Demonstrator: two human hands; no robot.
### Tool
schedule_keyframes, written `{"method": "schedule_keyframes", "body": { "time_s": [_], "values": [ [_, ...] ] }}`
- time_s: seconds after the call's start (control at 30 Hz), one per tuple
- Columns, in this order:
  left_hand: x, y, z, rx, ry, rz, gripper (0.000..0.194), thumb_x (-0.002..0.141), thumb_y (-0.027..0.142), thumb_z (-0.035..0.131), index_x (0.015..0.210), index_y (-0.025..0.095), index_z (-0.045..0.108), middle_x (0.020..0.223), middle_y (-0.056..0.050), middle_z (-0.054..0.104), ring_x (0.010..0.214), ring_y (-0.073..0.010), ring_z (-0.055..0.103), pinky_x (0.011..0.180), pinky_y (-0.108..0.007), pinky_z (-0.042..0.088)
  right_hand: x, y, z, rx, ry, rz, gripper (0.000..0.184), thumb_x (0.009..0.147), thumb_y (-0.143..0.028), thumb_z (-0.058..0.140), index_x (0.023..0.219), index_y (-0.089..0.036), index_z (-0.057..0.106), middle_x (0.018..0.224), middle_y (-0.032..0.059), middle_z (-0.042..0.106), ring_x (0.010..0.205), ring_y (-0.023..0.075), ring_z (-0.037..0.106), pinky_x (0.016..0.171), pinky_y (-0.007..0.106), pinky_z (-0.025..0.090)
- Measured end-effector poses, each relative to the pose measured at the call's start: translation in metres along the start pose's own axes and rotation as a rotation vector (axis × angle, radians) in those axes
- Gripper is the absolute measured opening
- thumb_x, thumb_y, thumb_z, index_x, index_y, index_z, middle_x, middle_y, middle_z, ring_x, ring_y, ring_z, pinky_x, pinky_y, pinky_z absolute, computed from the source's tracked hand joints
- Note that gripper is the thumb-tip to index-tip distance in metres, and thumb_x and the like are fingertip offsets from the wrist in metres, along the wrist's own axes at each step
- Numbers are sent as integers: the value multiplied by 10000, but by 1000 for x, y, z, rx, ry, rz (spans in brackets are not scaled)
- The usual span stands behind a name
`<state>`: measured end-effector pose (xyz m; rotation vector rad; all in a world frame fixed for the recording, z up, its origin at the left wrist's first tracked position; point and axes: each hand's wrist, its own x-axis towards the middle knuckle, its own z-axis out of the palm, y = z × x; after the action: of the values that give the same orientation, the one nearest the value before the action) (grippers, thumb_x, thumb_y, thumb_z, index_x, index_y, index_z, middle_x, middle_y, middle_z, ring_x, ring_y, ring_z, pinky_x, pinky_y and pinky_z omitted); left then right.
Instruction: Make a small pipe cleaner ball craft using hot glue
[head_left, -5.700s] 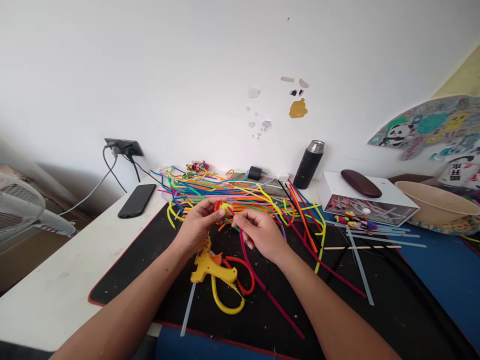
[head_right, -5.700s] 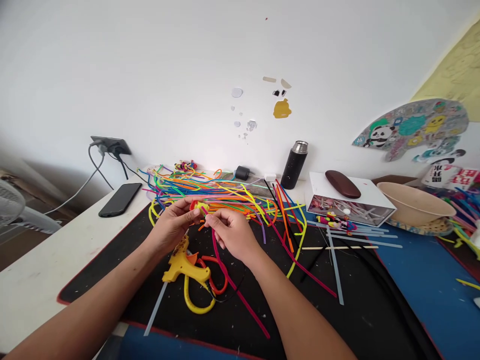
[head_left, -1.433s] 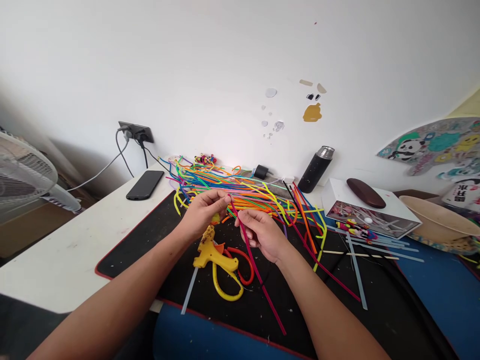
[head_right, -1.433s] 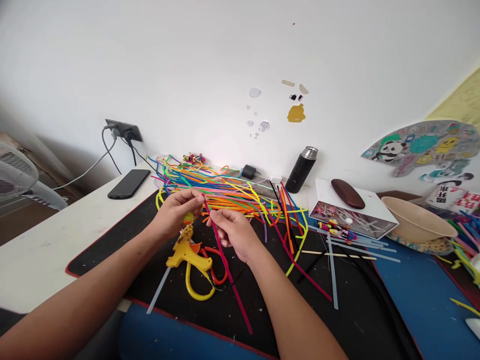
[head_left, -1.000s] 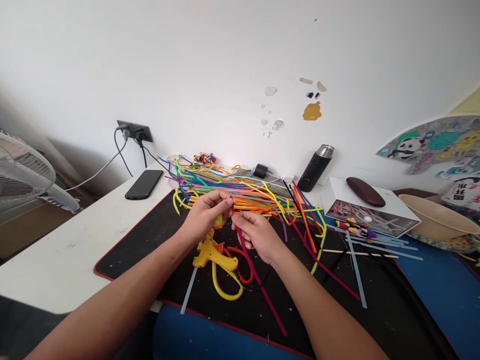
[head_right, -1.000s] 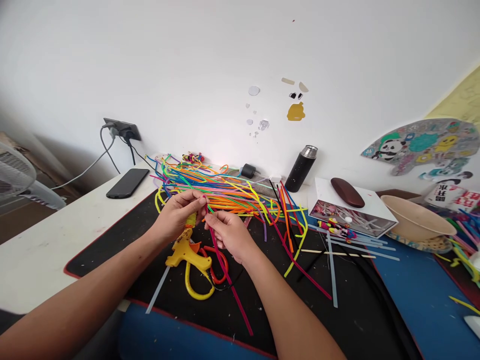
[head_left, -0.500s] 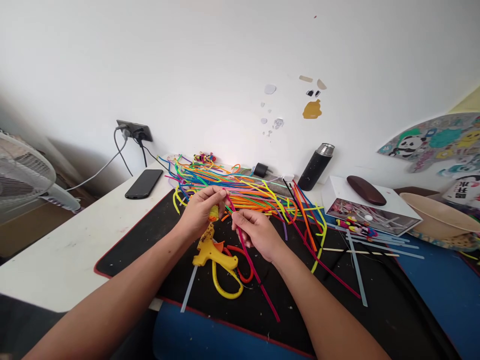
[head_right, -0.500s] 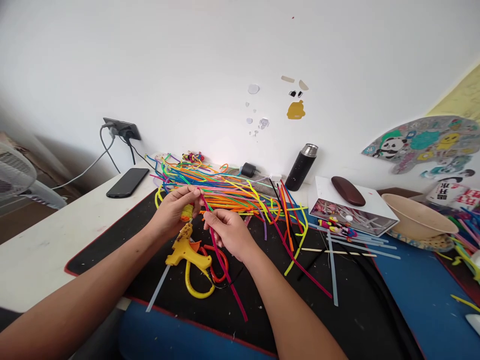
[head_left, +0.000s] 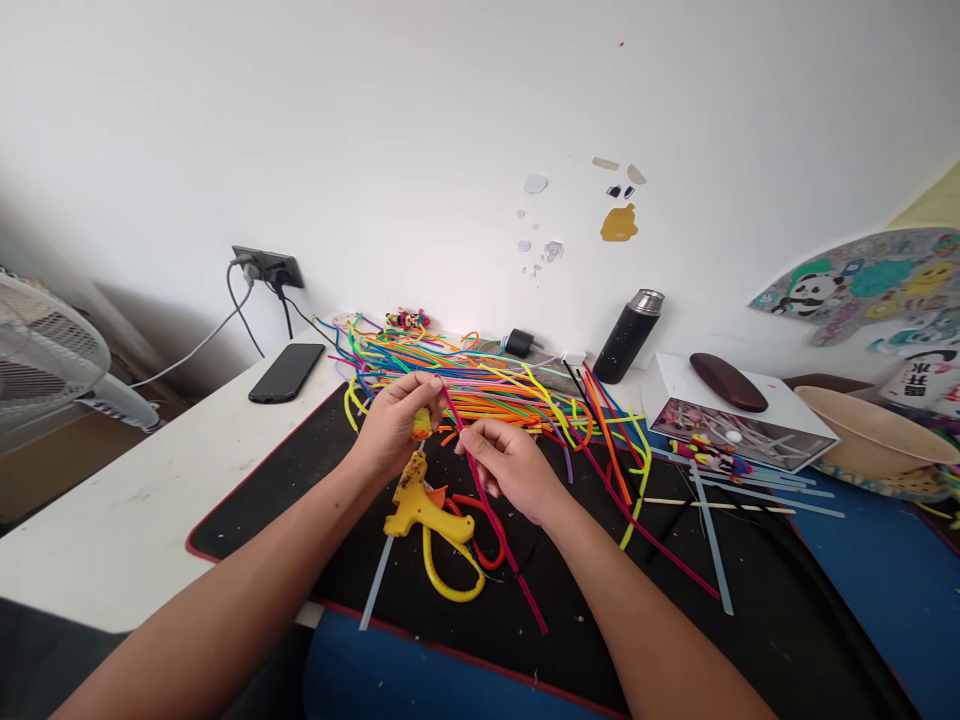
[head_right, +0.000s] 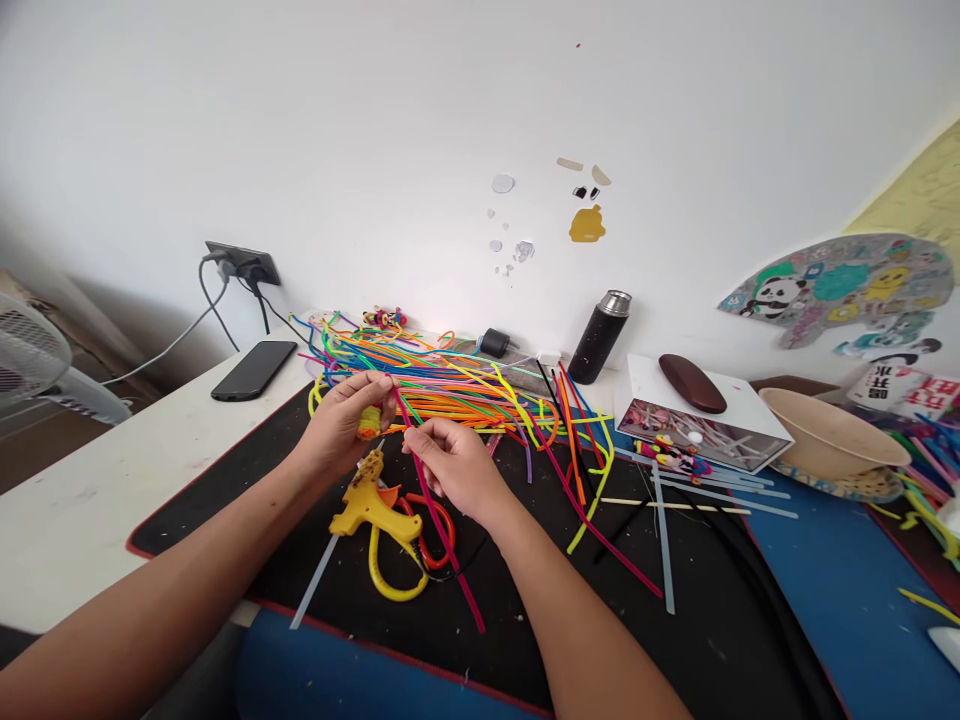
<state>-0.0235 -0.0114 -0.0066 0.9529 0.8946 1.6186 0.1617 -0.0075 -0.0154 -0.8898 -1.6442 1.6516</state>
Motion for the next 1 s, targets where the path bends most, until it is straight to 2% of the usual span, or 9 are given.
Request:
{"method": "schedule_keyframes", "body": {
  "time_s": [0.07,0.33,0.53,0.77,1.0],
  "values": [
    [1,0,-1,-19,-1,-8,284,781,354,883,719,160,686,643,20,635,496,-71,518,515,-213,390,0,0,0,5,5,-7,496,869,-695,723,835,-205,657,511,-86,491,398,83,398,414,220,306],
    [-2,2,1,-29,-140,-114,349,719,430,939,830,138,783,571,23,613,441,-70,494,465,-205,335,0,1,-1,110,-15,12,493,862,-676,752,821,-192,665,512,-85,467,421,74,364,402,199,286],
    [-3,4,1,-54,-172,-126,356,687,412,963,739,140,739,632,2,672,449,-69,526,463,-206,370,-2,-5,-1,204,-3,45,522,806,-686,808,804,-184,664,514,-84,452,431,65,343,387,185,239],
    [-2,2,0,-2,-149,-70,352,721,413,938,726,148,707,614,22,631,471,-71,529,485,-203,398,-2,-5,1,61,-15,-19,553,855,-725,736,924,-178,697,517,-83,491,402,71,373,397,206,266],
    [-3,-4,-3,68,-163,-45,313,775,423,903,750,163,730,595,26,610,491,-84,527,510,-212,422,-1,3,3,-43,-25,-40,536,908,-716,680,832,-186,668,482,-90,454,397,76,366,430,224,298]
  ]
}}
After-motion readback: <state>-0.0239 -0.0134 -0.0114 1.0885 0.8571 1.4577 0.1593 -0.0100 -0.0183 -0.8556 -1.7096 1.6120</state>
